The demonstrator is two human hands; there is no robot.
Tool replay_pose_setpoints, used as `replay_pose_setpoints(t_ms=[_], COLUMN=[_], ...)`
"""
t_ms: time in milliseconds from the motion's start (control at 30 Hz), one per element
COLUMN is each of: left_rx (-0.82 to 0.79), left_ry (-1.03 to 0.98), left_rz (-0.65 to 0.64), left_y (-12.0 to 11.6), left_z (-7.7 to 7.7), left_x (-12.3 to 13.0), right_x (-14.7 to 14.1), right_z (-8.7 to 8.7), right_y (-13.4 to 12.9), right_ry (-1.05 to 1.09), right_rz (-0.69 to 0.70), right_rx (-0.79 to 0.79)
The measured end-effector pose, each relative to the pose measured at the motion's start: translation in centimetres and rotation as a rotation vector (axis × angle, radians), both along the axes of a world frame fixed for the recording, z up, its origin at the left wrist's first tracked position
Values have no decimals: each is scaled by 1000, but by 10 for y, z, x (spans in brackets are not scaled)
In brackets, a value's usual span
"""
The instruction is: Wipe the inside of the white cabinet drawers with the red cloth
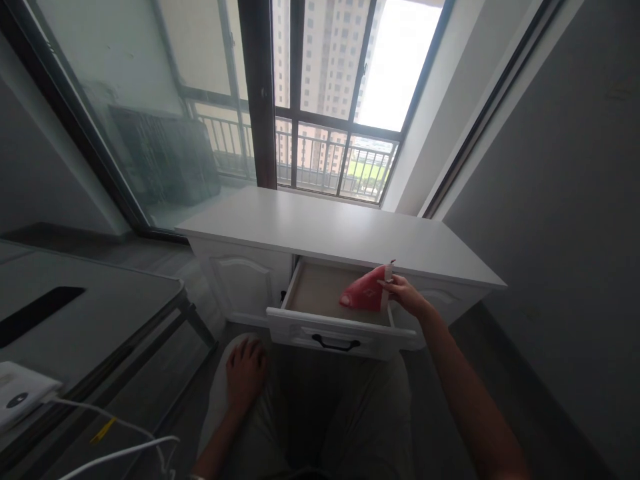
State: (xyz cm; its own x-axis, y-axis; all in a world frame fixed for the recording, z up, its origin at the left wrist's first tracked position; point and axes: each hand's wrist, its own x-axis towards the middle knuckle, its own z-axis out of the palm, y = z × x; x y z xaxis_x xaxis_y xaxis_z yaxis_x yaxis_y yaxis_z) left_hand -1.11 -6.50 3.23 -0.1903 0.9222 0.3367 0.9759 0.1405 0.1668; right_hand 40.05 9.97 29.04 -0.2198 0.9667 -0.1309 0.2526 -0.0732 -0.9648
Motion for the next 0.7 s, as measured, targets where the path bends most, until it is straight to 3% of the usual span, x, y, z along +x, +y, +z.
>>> replay_pose_setpoints(t_ms=[67,167,333,433,533,700], left_rx=[-4,-8,-24,-24,-15,2], left_ry=[4,-5,-26,-25,-46,-106], left_rz=[0,-1,-13,-17,-15,-35], left_y=[0,-1,-1,-1,-1,-2], left_z=[1,3,8,10,12,11], left_x=[0,1,2,3,4,3], right_x=[12,28,45,49,48,37], right_z=[0,-13,-49,-59,-56,-47], right_y=[-25,-68,-121,-125,-121,-120], right_ry=[198,463,825,999,1076,1052], right_rz=[-190,-453,-606,-702,-786,-768], right_rx=[140,343,374,424,462,488])
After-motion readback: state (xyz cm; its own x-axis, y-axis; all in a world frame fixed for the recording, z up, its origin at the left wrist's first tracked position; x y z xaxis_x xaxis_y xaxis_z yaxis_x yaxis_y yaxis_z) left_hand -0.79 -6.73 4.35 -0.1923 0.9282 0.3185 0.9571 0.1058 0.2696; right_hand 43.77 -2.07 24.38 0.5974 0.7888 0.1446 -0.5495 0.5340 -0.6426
